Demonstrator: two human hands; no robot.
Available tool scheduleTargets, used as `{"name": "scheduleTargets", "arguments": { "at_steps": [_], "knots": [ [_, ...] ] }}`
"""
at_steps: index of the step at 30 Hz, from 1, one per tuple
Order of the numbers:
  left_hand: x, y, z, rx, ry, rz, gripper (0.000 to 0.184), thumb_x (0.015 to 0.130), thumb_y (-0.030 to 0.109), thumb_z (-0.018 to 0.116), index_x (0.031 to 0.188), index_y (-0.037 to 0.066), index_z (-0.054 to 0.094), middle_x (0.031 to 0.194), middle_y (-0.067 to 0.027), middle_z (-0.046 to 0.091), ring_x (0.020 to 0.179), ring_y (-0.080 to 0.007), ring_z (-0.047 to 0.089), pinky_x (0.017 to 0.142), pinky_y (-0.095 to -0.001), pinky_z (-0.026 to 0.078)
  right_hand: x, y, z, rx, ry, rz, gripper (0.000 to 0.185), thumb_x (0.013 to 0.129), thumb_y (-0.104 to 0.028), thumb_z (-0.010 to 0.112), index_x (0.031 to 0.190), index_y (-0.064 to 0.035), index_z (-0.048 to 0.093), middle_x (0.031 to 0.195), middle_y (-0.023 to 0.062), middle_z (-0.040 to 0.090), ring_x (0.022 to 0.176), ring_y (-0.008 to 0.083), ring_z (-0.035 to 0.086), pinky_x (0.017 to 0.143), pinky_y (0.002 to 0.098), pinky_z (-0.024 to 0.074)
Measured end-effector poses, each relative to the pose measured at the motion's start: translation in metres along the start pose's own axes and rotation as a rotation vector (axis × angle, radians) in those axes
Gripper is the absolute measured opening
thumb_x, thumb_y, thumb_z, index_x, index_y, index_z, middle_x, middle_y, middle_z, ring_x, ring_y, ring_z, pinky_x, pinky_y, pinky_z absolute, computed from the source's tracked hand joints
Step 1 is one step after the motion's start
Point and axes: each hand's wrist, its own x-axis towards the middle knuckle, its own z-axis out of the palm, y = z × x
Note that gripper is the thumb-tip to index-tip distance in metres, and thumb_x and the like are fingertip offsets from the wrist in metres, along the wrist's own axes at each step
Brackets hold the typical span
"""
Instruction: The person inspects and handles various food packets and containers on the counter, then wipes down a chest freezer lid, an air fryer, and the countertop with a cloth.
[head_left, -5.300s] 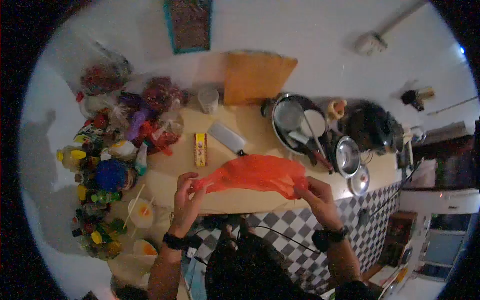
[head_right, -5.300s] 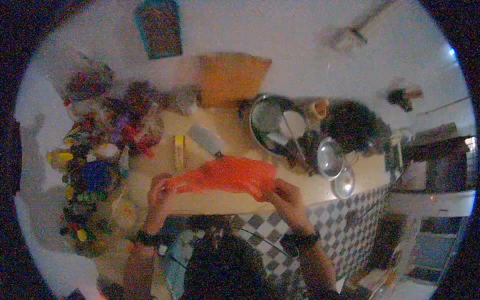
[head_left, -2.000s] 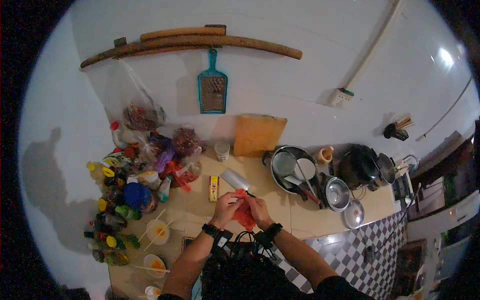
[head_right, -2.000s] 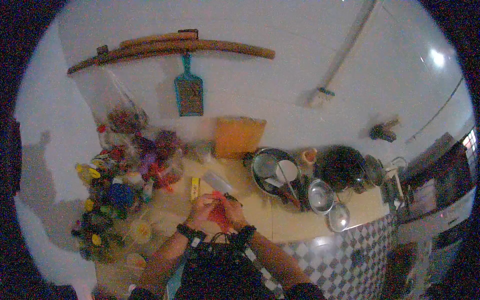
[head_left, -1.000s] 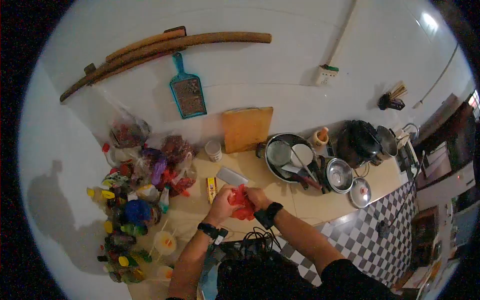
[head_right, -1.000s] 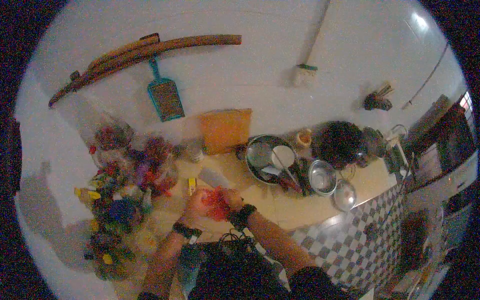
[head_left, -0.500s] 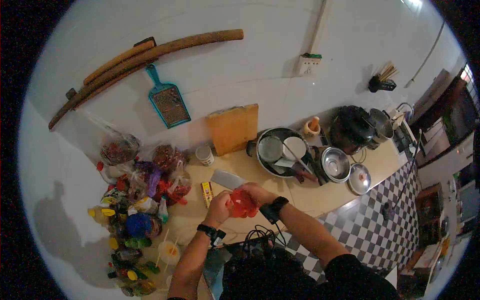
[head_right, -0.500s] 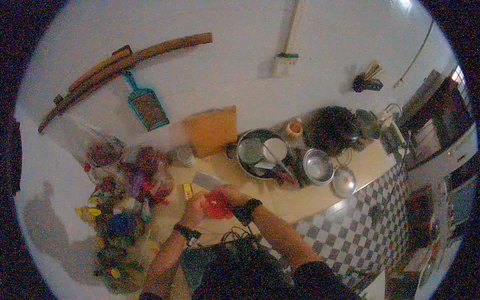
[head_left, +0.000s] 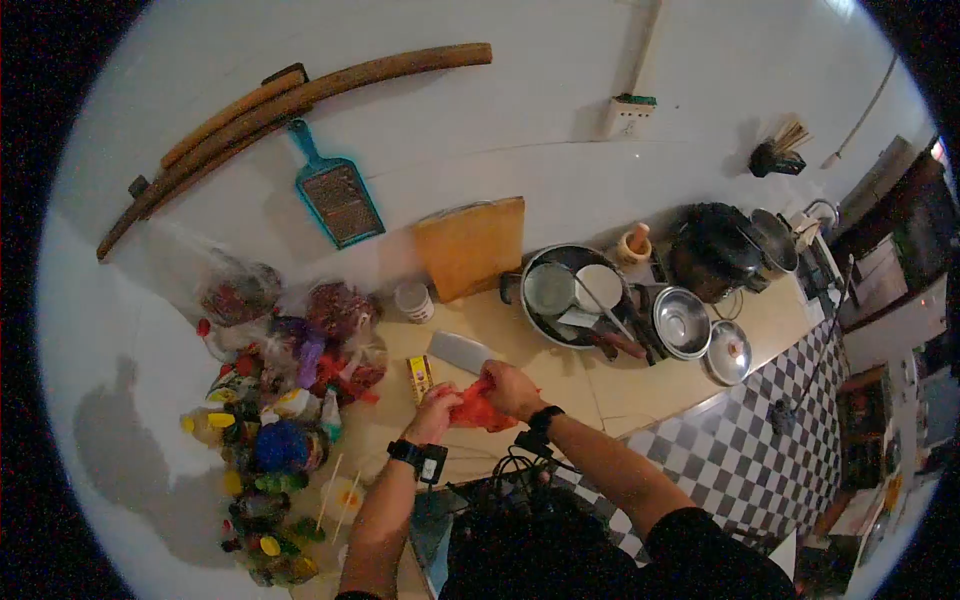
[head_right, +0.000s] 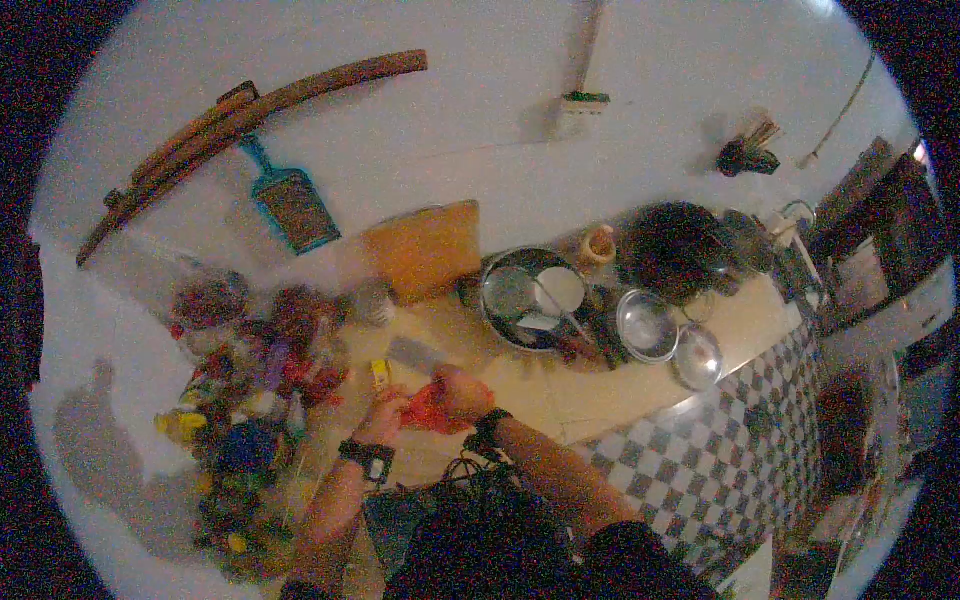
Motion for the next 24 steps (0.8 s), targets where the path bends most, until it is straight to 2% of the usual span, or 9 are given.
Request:
{"name": "scheduleTargets", "arguments": {
  "at_steps": [3, 4, 6, 10, 14, 16, 18, 22, 24],
  "knots": [
    [0.015, -0.015, -0.024, -0.084, 0.035, 0.055, 0.013, 0.089, -0.001, 0.061, 0.097, 0.01, 0.059, 0.09, -0.0021, 0.06, 0.091, -0.0182, 0.065, 0.086, -0.0355, 0.056, -0.006, -0.006, 0.008, -0.077, 0.223, -0.213, 0.04, 0.072, -0.014, 0.079, 0.11, -0.0094, 0.069, 0.109, 0.0153, 0.068, 0.106, 0.0378, 0.064, 0.091, 0.0454, 0.0533],
    [0.024, -0.025, -0.038, -0.111, 0.008, 0.104, 0.014, 0.09, 0.0, 0.062, 0.1, 0.01, 0.06, 0.093, -0.0039, 0.063, 0.095, -0.0201, 0.067, 0.088, -0.0376, 0.058, -0.014, -0.021, -0.004, -0.082, 0.217, -0.22, 0.04, 0.072, -0.014, 0.079, 0.11, -0.0094, 0.069, 0.109, 0.0153, 0.068, 0.106, 0.0378, 0.064, 0.091, 0.0454, 0.0533],
    [0.03, -0.033, -0.049, -0.172, -0.004, 0.08, 0.015, 0.091, 0.0, 0.062, 0.101, 0.01, 0.06, 0.094, -0.004, 0.064, 0.095, -0.0209, 0.068, 0.089, -0.0379, 0.057, -0.038, -0.056, -0.037, -0.28, 0.133, -0.555, 0.05, 0.071, -0.015, 0.08, 0.119, -0.0112, 0.07, 0.113, 0.0148, 0.068, 0.109, 0.036, 0.065, 0.096, 0.0456, 0.0533],
    [0.021, -0.031, -0.043, -0.282, -0.011, 0.043, 0.017, 0.091, -0.003, 0.061, 0.104, 0.009, 0.061, 0.098, -0.0051, 0.067, 0.095, -0.0218, 0.069, 0.086, -0.0363, 0.059, -0.029, -0.01, -0.015, -0.185, 0.231, -0.782, 0.044, 0.072, -0.014, 0.078, 0.116, -0.01, 0.072, 0.112, 0.0147, 0.07, 0.11, 0.0343, 0.064, 0.096, 0.0462, 0.0534],
    [0.002, -0.009, -0.032, 0.007, -0.018, 0.059, 0.015, 0.092, -0.002, 0.061, 0.104, 0.007, 0.061, 0.098, -0.0069, 0.069, 0.097, -0.0206, 0.069, 0.081, -0.0337, 0.06, -0.025, 0.002, -0.019, -0.056, 0.2, -0.563, 0.029, 0.075, -0.012, 0.074, 0.104, -0.0092, 0.076, 0.104, 0.0141, 0.073, 0.102, 0.0341, 0.067, 0.091, 0.046, 0.0541],
    [0.009, -0.016, -0.051, 0.143, -0.032, 0.329, 0.011, 0.093, 0.0, 0.064, 0.102, 0.006, 0.063, 0.097, -0.009, 0.069, 0.095, -0.0202, 0.07, 0.077, -0.0328, 0.061, -0.034, -0.016, -0.036, 0.039, 0.268, -0.492, 0.024, 0.076, -0.011, 0.074, 0.1, -0.0089, 0.076, 0.101, 0.0143, 0.073, 0.099, 0.0341, 0.068, 0.088, 0.0452, 0.0546],
    [0.008, -0.016, -0.06, 0.1, 0.098, 0.31, 0.007, 0.094, 0.001, 0.064, 0.1, 0.005, 0.063, 0.095, -0.0091, 0.068, 0.088, -0.0204, 0.069, 0.074, -0.0324, 0.06, -0.046, -0.025, -0.055, -0.381, 0.207, -0.287, 0.021, 0.077, -0.007, 0.071, 0.098, -0.0076, 0.075, 0.105, 0.017, 0.072, 0.096, 0.035, 0.069, 0.085, 0.0434, 0.0553],
    [0.017, -0.035, -0.136, 0.114, 0.31, 0.244, 0.007, 0.094, 0.003, 0.063, 0.1, 0.005, 0.063, 0.092, -0.0096, 0.067, 0.081, -0.0212, 0.068, 0.07, -0.0327, 0.058, -0.051, 0.003, -0.065, -0.369, 0.26, -0.267, 0.014, 0.08, -0.006, 0.068, 0.092, -0.0054, 0.074, 0.1, 0.0186, 0.073, 0.09, 0.0371, 0.069, 0.08, 0.0431, 0.057],
    [0.017, -0.046, -0.17, 0.236, 0.387, 0.149, 0.01, 0.093, 0.004, 0.063, 0.103, 0.005, 0.063, 0.091, -0.01, 0.067, 0.08, -0.0219, 0.067, 0.07, -0.0335, 0.057, -0.044, 0.069, -0.053, -0.151, 0.252, -0.022, 0.01, 0.081, -0.006, 0.067, 0.087, -0.0041, 0.074, 0.089, 0.0199, 0.073, 0.082, 0.0383, 0.07, 0.076, 0.0459, 0.0574]
  ]
}}
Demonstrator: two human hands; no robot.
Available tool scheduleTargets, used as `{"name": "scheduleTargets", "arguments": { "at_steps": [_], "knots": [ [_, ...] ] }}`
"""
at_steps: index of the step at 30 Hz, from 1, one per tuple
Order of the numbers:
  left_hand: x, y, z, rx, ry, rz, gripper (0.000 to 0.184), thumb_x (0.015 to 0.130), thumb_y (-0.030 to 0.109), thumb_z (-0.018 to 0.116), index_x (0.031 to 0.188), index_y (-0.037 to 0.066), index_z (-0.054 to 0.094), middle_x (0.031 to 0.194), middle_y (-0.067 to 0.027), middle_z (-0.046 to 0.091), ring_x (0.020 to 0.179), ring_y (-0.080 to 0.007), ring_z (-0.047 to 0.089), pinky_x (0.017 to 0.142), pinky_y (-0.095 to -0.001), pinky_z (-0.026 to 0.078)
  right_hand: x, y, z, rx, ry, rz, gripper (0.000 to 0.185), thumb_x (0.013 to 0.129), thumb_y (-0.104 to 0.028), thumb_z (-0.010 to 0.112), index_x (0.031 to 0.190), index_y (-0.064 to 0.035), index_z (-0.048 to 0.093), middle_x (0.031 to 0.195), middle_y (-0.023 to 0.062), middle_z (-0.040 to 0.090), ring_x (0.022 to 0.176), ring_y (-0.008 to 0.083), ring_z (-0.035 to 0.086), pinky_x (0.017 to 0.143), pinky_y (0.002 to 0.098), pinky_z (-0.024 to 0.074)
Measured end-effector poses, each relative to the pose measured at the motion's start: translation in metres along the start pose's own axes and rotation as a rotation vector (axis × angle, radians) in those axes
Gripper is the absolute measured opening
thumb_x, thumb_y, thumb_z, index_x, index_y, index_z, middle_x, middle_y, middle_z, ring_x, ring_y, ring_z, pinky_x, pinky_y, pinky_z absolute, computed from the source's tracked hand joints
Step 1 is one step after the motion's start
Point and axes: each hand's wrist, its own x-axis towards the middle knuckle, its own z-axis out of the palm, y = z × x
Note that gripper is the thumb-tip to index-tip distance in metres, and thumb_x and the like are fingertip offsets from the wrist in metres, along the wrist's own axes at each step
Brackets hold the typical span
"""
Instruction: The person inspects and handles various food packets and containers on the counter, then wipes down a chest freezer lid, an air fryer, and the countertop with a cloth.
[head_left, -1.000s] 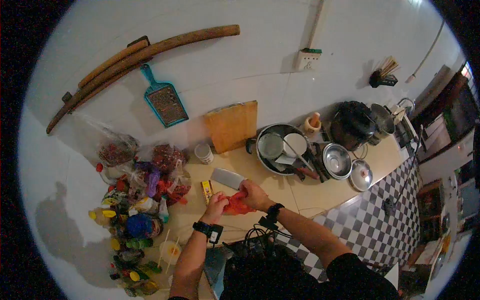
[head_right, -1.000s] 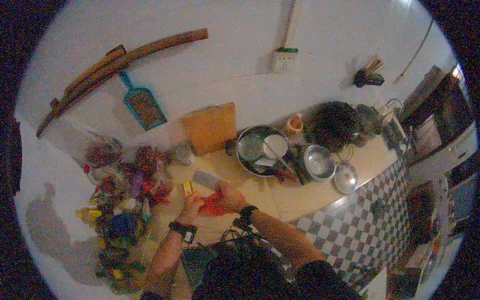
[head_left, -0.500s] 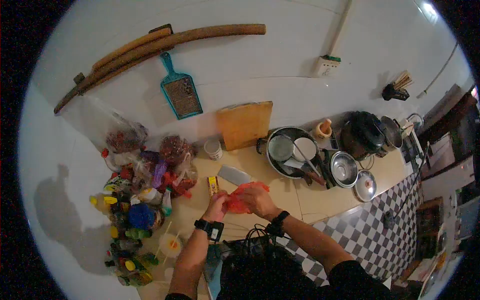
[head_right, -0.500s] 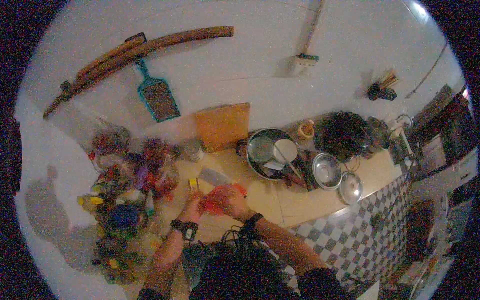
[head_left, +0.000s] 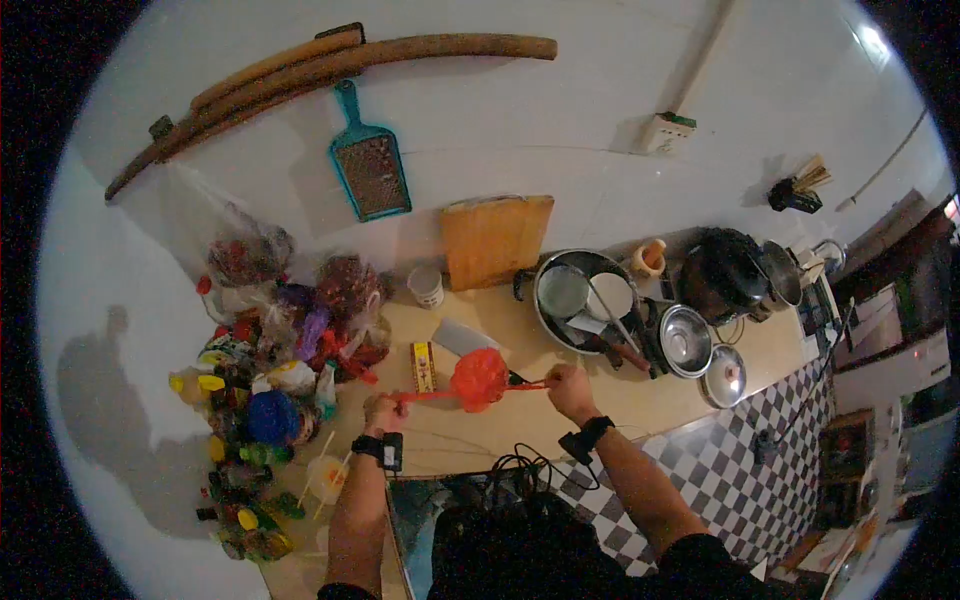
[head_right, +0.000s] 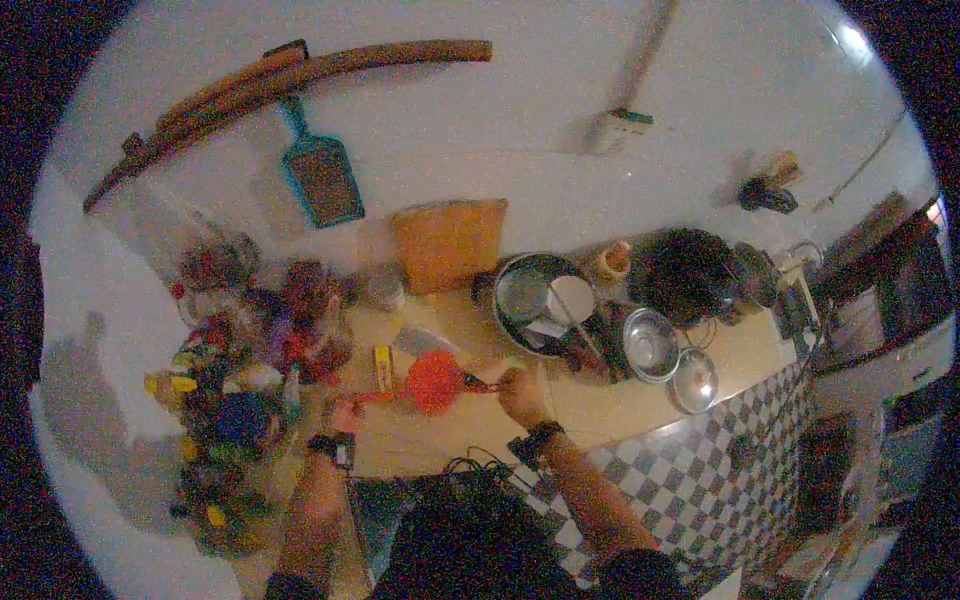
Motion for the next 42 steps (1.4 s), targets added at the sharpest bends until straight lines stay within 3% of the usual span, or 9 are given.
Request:
{"name": "scheduleTargets", "arguments": {
  "at_steps": [4, 12, 14, 20, 22, 29, 31, 38, 42],
  "knots": [
    [0.003, -0.032, -0.031, 0.211, 0.056, -0.109, 0.016, 0.092, 0.005, 0.063, 0.108, 0.005, 0.064, 0.089, -0.0108, 0.067, 0.078, -0.0233, 0.066, 0.069, -0.035, 0.056, -0.017, 0.057, 0.044, -0.264, 0.083, 0.105, 0.008, 0.082, -0.009, 0.068, 0.083, -0.0031, 0.074, 0.081, 0.0206, 0.071, 0.077, 0.0381, 0.07, 0.073, 0.0473, 0.0567],
    [-0.013, 0.004, 0.029, 0.282, -0.206, 0.151, 0.029, 0.09, 0.008, 0.064, 0.119, 0.005, 0.065, 0.09, -0.0132, 0.068, 0.08, -0.0266, 0.066, 0.072, -0.0383, 0.055, 0.02, 0.025, 0.038, 0.066, -0.094, -0.173, 0.018, 0.098, -0.022, 0.068, 0.102, -0.0039, 0.071, 0.095, 0.0126, 0.074, 0.081, 0.0233, 0.071, 0.073, 0.0398, 0.0573],
    [-0.023, 0.014, 0.054, 0.409, -0.394, 0.225, 0.035, 0.091, 0.011, 0.066, 0.125, 0.005, 0.063, 0.098, -0.0154, 0.071, 0.09, -0.0291, 0.068, 0.081, -0.0404, 0.055, 0.018, -0.024, 0.026, 0.916, -0.313, 0.352, 0.021, 0.102, -0.024, 0.065, 0.111, -0.0063, 0.067, 0.102, 0.0087, 0.073, 0.085, 0.0227, 0.071, 0.078, 0.0395, 0.0587],
    [-0.026, -0.011, 0.088, 0.707, -0.558, 0.272, 0.036, 0.092, 0.016, 0.065, 0.126, 0.006, 0.065, 0.108, -0.0184, 0.073, 0.101, -0.0327, 0.07, 0.09, -0.0437, 0.056, 0.03, 0.006, 0.086, 0.712, -0.171, -0.108, 0.008, 0.103, -0.016, 0.06, 0.103, -0.0089, 0.064, 0.097, 0.0088, 0.07, 0.088, 0.0239, 0.07, 0.083, 0.0417, 0.0592],
    [-0.027, -0.015, 0.09, 0.989, -0.517, 0.245, 0.033, 0.092, 0.017, 0.063, 0.123, 0.007, 0.067, 0.109, -0.019, 0.073, 0.102, -0.0334, 0.07, 0.09, -0.0444, 0.056, 0.019, -0.039, 0.057, 1.614, -0.248, 0.512, 0.007, 0.101, -0.014, 0.063, 0.098, -0.0076, 0.064, 0.088, 0.0093, 0.068, 0.08, 0.0262, 0.07, 0.076, 0.042, 0.0595],
    [-0.03, 0.0, 0.09, 1.607, -0.703, 0.142, 0.029, 0.093, 0.022, 0.057, 0.111, 0.008, 0.074, 0.113, -0.021, 0.073, 0.104, -0.0359, 0.07, 0.091, -0.047, 0.056, 0.039, 0.025, 0.097, 1.031, -0.15, 0.545, 0.009, 0.097, -0.011, 0.065, 0.103, -0.0039, 0.063, 0.086, 0.012, 0.068, 0.075, 0.0258, 0.068, 0.069, 0.0401, 0.0585],
    [-0.026, -0.013, 0.088, 1.414, -0.297, 0.126, 0.029, 0.093, 0.025, 0.056, 0.108, 0.009, 0.076, 0.113, -0.0205, 0.073, 0.102, -0.0362, 0.071, 0.089, -0.0473, 0.056, 0.039, 0.003, 0.099, 1.158, -0.129, 0.465, 0.013, 0.096, -0.011, 0.066, 0.106, -0.0027, 0.062, 0.089, 0.0127, 0.068, 0.077, 0.0251, 0.069, 0.07, 0.0393, 0.0585],
    [-0.004, -0.02, 0.076, 0.343, -0.507, 0.345, 0.039, 0.092, 0.046, 0.062, 0.103, 0.01, 0.074, 0.099, -0.0163, 0.074, 0.093, -0.0325, 0.07, 0.085, -0.0449, 0.055, 0.014, -0.122, 0.082, 0.486, -0.532, -0.346, 0.031, 0.096, -0.014, 0.065, 0.124, -0.0034, 0.056, 0.113, 0.0092, 0.065, 0.108, 0.0236, 0.064, 0.093, 0.0365, 0.0528],
    [-0.035, 0.038, 0.088, 0.336, -0.48, 0.321, 0.034, 0.092, 0.04, 0.067, 0.102, 0.008, 0.069, 0.088, -0.0121, 0.066, 0.087, -0.0223, 0.066, 0.08, -0.0379, 0.053, 0.024, -0.145, 0.1, 0.203, -0.189, -0.524, 0.034, 0.09, -0.016, 0.072, 0.119, -0.0045, 0.058, 0.102, 0.0124, 0.066, 0.103, 0.0279, 0.066, 0.088, 0.0398, 0.0534]
  ]
}}
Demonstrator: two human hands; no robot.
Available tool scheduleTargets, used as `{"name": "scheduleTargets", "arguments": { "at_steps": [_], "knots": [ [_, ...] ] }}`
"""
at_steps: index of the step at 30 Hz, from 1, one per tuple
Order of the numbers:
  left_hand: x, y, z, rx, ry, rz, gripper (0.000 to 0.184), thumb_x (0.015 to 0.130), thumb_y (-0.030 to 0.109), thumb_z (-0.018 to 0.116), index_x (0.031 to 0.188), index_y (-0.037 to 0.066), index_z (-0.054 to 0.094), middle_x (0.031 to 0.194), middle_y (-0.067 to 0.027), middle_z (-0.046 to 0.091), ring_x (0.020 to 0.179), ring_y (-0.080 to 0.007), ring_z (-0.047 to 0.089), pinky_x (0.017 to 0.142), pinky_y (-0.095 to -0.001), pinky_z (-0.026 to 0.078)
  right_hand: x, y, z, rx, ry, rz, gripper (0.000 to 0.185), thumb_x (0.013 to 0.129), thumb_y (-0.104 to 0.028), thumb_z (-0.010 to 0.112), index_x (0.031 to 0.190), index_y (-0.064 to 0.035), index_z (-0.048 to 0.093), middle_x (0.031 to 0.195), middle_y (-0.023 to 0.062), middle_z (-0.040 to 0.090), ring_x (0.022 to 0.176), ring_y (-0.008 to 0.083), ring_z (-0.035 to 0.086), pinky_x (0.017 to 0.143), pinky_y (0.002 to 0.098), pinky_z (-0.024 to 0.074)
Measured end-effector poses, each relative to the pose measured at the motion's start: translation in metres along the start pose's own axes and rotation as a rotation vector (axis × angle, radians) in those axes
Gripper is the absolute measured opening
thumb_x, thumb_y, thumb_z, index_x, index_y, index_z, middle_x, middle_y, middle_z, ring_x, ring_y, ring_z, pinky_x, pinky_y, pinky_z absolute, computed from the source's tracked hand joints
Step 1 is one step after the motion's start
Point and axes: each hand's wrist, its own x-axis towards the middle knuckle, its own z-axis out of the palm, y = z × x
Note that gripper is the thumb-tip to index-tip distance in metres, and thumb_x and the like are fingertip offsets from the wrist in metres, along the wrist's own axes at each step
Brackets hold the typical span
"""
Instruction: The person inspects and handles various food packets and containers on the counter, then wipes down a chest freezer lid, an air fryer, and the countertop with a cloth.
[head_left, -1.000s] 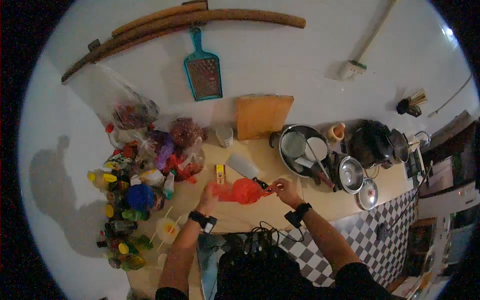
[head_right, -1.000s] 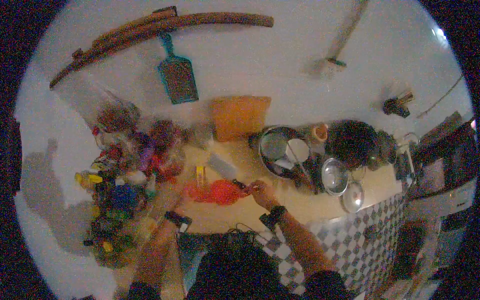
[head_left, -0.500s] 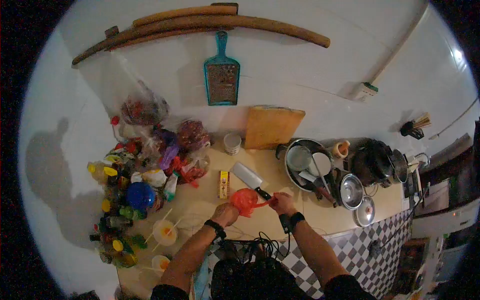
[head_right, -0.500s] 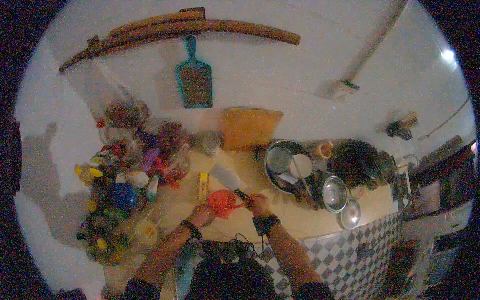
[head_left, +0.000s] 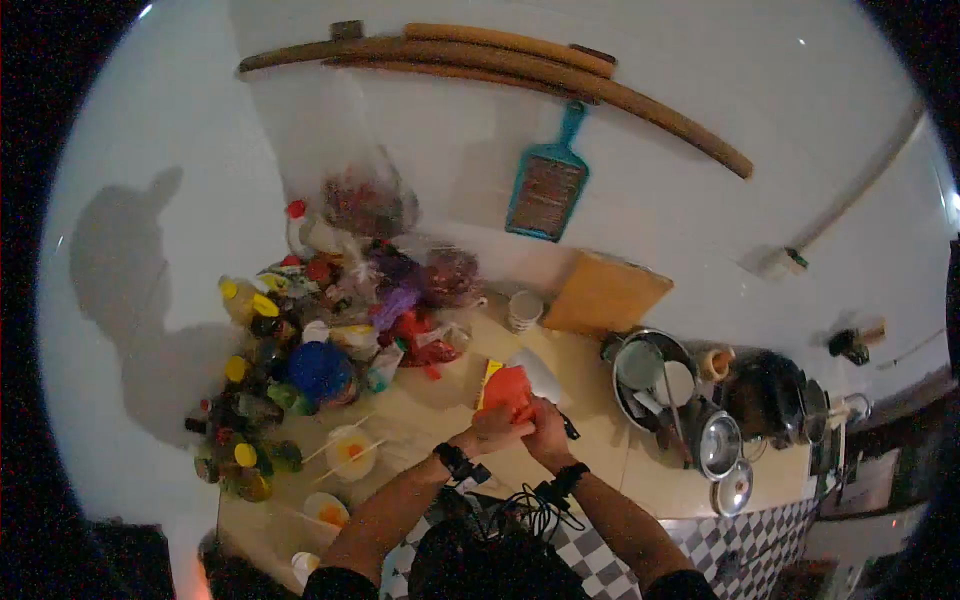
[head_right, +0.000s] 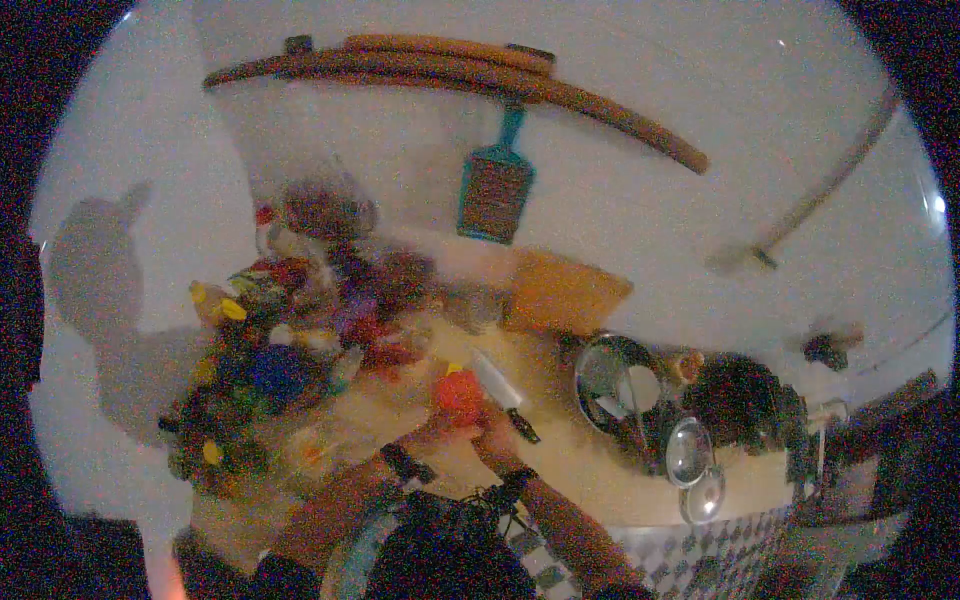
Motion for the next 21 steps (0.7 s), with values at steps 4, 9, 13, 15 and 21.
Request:
{"name": "scheduleTargets", "arguments": {
  "at_steps": [4, 9, 13, 15, 21],
  "knots": [
    [-0.036, 0.073, -0.029, -0.05, 0.245, 0.074, 0.038, 0.093, 0.023, 0.072, 0.123, 0.005, 0.059, 0.111, -0.0103, 0.064, 0.086, -0.0179, 0.066, 0.079, -0.0351, 0.054, 0.051, -0.007, 0.008, -0.072, 0.155, -0.149, 0.031, 0.08, -0.012, 0.076, 0.107, -0.0033, 0.064, 0.095, 0.0177, 0.066, 0.088, 0.0355, 0.066, 0.079, 0.044, 0.0545],
    [-0.062, 0.029, -0.073, -0.483, 0.311, 0.015, 0.057, 0.096, 0.011, 0.069, 0.146, 0.007, 0.041, 0.126, -0.0089, 0.058, 0.094, -0.0178, 0.067, 0.084, -0.0364, 0.057, 0.137, 0.008, 0.029, 0.06, 0.242, 0.073, 0.032, 0.081, -0.013, 0.073, 0.111, -0.0021, 0.068, 0.098, 0.0158, 0.069, 0.091, 0.0329, 0.067, 0.081, 0.042, 0.0544],
    [-0.119, -0.014, -0.099, -0.346, 0.431, 0.034, 0.062, 0.097, 0.015, 0.069, 0.152, 0.009, 0.039, 0.127, -0.0096, 0.058, 0.099, -0.0202, 0.068, 0.083, -0.0356, 0.057, 0.189, 0.046, 0.038, 0.114, 0.293, 0.145, 0.038, 0.081, -0.017, 0.075, 0.116, -0.0046, 0.068, 0.105, 0.014, 0.069, 0.096, 0.0319, 0.067, 0.084, 0.0425, 0.0537],
    [-0.139, -0.043, -0.101, -0.4, 0.458, -0.036, 0.06, 0.097, 0.016, 0.07, 0.15, 0.009, 0.042, 0.129, -0.0099, 0.058, 0.098, -0.0202, 0.068, 0.082, -0.035, 0.057, 0.209, 0.049, 0.069, 0.441, 0.738, 0.376, 0.041, 0.084, -0.02, 0.074, 0.12, -0.0048, 0.066, 0.112, 0.017, 0.068, 0.098, 0.0359, 0.067, 0.086, 0.0436, 0.0542],
    [-0.18, -0.081, -0.092, -0.267, 0.456, -0.12, 0.049, 0.096, 0.018, 0.071, 0.141, 0.008, 0.052, 0.123, -0.0098, 0.065, 0.097, -0.0188, 0.068, 0.078, -0.033, 0.056, 0.2, 0.064, 0.16, -0.231, -0.213, -0.187, 0.059, 0.091, -0.026, 0.071, 0.144, -0.013, 0.05, 0.131, 0.0212, 0.063, 0.109, 0.0451, 0.064, 0.096, 0.0514, 0.0519]
  ]
}}
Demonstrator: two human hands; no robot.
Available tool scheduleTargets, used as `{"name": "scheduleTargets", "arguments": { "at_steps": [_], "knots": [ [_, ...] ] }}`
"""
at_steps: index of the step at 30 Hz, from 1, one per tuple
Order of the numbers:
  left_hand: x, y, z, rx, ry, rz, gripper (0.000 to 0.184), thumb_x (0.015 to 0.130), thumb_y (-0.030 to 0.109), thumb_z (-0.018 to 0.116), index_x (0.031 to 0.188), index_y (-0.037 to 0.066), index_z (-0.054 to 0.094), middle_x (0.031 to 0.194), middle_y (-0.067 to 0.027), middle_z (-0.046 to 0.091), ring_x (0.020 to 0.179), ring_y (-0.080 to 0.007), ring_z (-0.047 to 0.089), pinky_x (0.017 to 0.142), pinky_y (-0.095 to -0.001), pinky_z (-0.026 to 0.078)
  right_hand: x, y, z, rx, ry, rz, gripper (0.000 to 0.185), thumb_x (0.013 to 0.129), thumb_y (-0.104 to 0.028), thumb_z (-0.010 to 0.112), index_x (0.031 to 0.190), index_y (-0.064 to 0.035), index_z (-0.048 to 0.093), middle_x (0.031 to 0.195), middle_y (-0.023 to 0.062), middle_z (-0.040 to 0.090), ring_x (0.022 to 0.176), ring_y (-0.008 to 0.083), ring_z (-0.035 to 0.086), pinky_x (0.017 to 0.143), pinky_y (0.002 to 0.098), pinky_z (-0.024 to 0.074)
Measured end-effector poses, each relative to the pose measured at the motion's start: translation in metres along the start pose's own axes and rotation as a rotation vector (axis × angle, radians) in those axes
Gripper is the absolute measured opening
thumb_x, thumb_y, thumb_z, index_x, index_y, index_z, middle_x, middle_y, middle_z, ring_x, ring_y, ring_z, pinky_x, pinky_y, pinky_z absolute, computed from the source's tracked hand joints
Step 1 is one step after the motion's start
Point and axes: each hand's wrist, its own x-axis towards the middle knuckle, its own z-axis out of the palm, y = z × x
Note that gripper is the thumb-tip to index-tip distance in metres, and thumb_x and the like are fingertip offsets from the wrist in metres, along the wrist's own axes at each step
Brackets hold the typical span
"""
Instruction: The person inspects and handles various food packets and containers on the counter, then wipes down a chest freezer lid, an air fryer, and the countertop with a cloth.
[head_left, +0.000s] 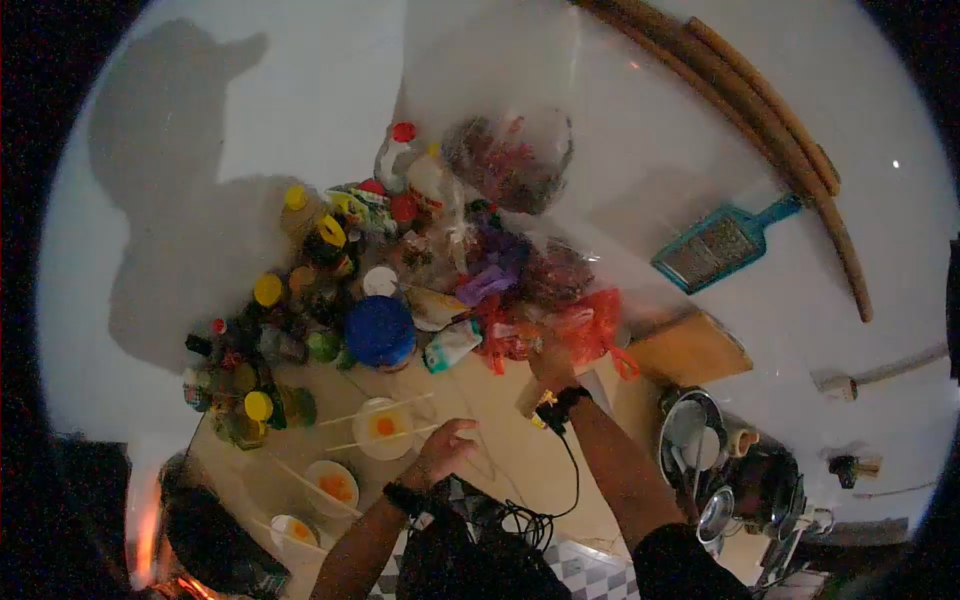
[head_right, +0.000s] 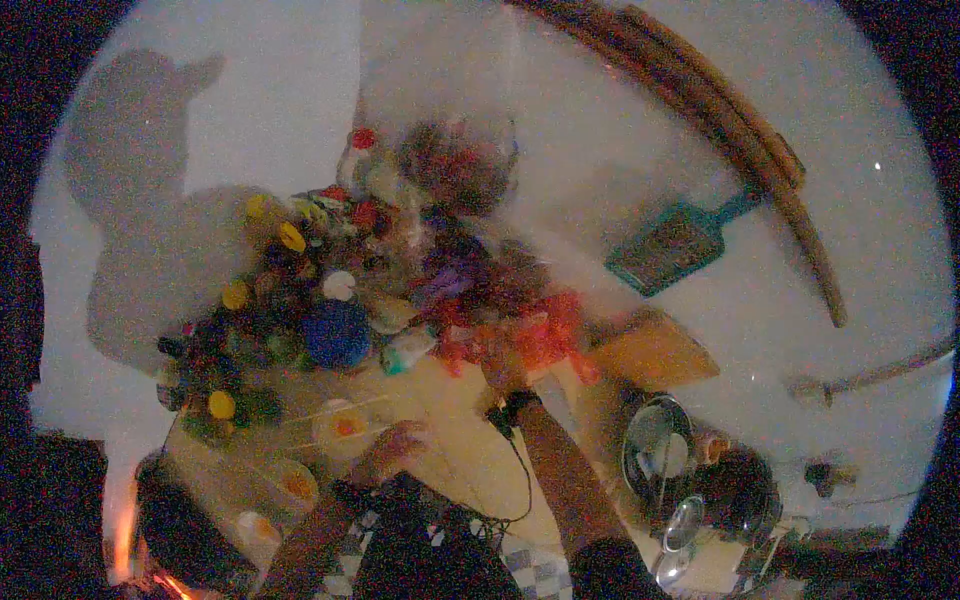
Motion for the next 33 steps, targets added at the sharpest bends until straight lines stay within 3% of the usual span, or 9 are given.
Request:
{"name": "scheduleTargets", "arguments": {
  "at_steps": [4, 7, 9, 12, 15, 22, 25, 28, 33],
  "knots": [
    [-0.013, 0.01, 0.006, -0.361, -0.021, -0.027, 0.043, 0.096, 0.015, 0.068, 0.137, 0.007, 0.056, 0.112, -0.0089, 0.069, 0.098, -0.0169, 0.067, 0.076, -0.0316, 0.055, 0.028, 0.053, 0.052, -0.205, -0.143, 0.355, 0.055, 0.089, -0.027, 0.072, 0.14, -0.0161, 0.054, 0.137, 0.0197, 0.061, 0.115, 0.0436, 0.064, 0.093, 0.0531, 0.0523],
    [-0.005, -0.002, 0.019, -0.172, -0.03, -0.07, 0.039, 0.096, 0.012, 0.067, 0.133, 0.006, 0.058, 0.113, -0.0087, 0.068, 0.097, -0.0154, 0.066, 0.079, -0.0312, 0.055, 0.019, 0.079, 0.058, -0.908, -0.228, -0.091, 0.046, 0.087, -0.026, 0.074, 0.129, -0.01, 0.062, 0.127, 0.0208, 0.067, 0.108, 0.0402, 0.068, 0.086, 0.0519, 0.055],
    [0.001, -0.011, 0.028, -0.278, -0.04, -0.076, 0.037, 0.095, 0.01, 0.067, 0.131, 0.005, 0.059, 0.115, -0.0087, 0.067, 0.096, -0.0146, 0.066, 0.081, -0.0311, 0.055, 0.012, 0.019, 0.014, -0.297, -0.225, 0.323, 0.046, 0.085, -0.023, 0.075, 0.127, -0.0064, 0.062, 0.108, 0.0167, 0.074, 0.096, 0.0348, 0.072, 0.081, 0.047, 0.0572],
    [0.014, -0.03, 0.037, -0.499, -0.065, -0.059, 0.035, 0.094, 0.01, 0.068, 0.128, 0.005, 0.06, 0.114, -0.0086, 0.066, 0.094, -0.0138, 0.066, 0.081, -0.0312, 0.055, -0.012, -0.007, -0.02, 0.267, -0.027, 0.411, 0.039, 0.083, -0.023, 0.077, 0.116, -0.0036, 0.067, 0.089, 0.013, 0.075, 0.084, 0.0294, 0.073, 0.076, 0.0423, 0.0576],
    [0.021, -0.014, 0.04, -0.396, -0.09, 0.013, 0.034, 0.093, 0.01, 0.069, 0.126, 0.004, 0.061, 0.111, -0.0074, 0.066, 0.092, -0.0127, 0.065, 0.079, -0.0311, 0.055, -0.025, -0.092, -0.1, 0.095, 0.0, 0.547, 0.031, 0.082, -0.023, 0.078, 0.105, -0.003, 0.07, 0.085, 0.0121, 0.074, 0.084, 0.0266, 0.073, 0.074, 0.038, 0.057],
    [0.044, 0.0, 0.052, -0.315, -0.148, -0.157, 0.033, 0.095, 0.016, 0.068, 0.126, 0.008, 0.063, 0.114, -0.0042, 0.065, 0.091, -0.0124, 0.064, 0.077, -0.032, 0.056, -0.047, -0.038, -0.163, 0.2, 0.401, 0.537, 0.028, 0.08, -0.023, 0.082, 0.099, -0.0046, 0.073, 0.079, 0.0094, 0.072, 0.078, 0.0263, 0.071, 0.073, 0.0386, 0.0563],
    [0.046, -0.028, 0.052, -0.179, -0.137, 0.003, 0.034, 0.096, 0.019, 0.068, 0.127, 0.009, 0.062, 0.115, -0.0042, 0.065, 0.094, -0.0138, 0.064, 0.08, -0.0328, 0.056, -0.017, 0.01, -0.156, -0.473, 0.483, 0.185, 0.027, 0.08, -0.022, 0.082, 0.1, -0.0059, 0.074, 0.078, 0.0076, 0.069, 0.074, 0.0255, 0.067, 0.071, 0.0399, 0.0559],
    [0.039, -0.044, 0.05, -0.358, -0.117, -0.14, 0.034, 0.097, 0.022, 0.069, 0.127, 0.008, 0.062, 0.117, -0.0043, 0.065, 0.097, -0.0157, 0.063, 0.084, -0.0333, 0.055, -0.003, 0.027, -0.123, 0.283, 0.092, 0.386, 0.029, 0.081, -0.025, 0.08, 0.103, -0.0075, 0.073, 0.079, 0.0081, 0.067, 0.077, 0.0248, 0.065, 0.072, 0.0407, 0.0556],
    [0.073, -0.044, 0.032, 0.067, -0.156, 0.072, 0.047, 0.096, 0.024, 0.069, 0.136, 0.005, 0.055, 0.126, -0.0085, 0.062, 0.108, -0.0214, 0.062, 0.095, -0.0366, 0.051, 0.001, 0.001, -0.056, 0.312, 0.021, 0.554, 0.026, 0.089, -0.019, 0.072, 0.114, -0.0103, 0.072, 0.083, 0.0067, 0.071, 0.081, 0.0221, 0.068, 0.075, 0.0401, 0.0555]
  ]
}}
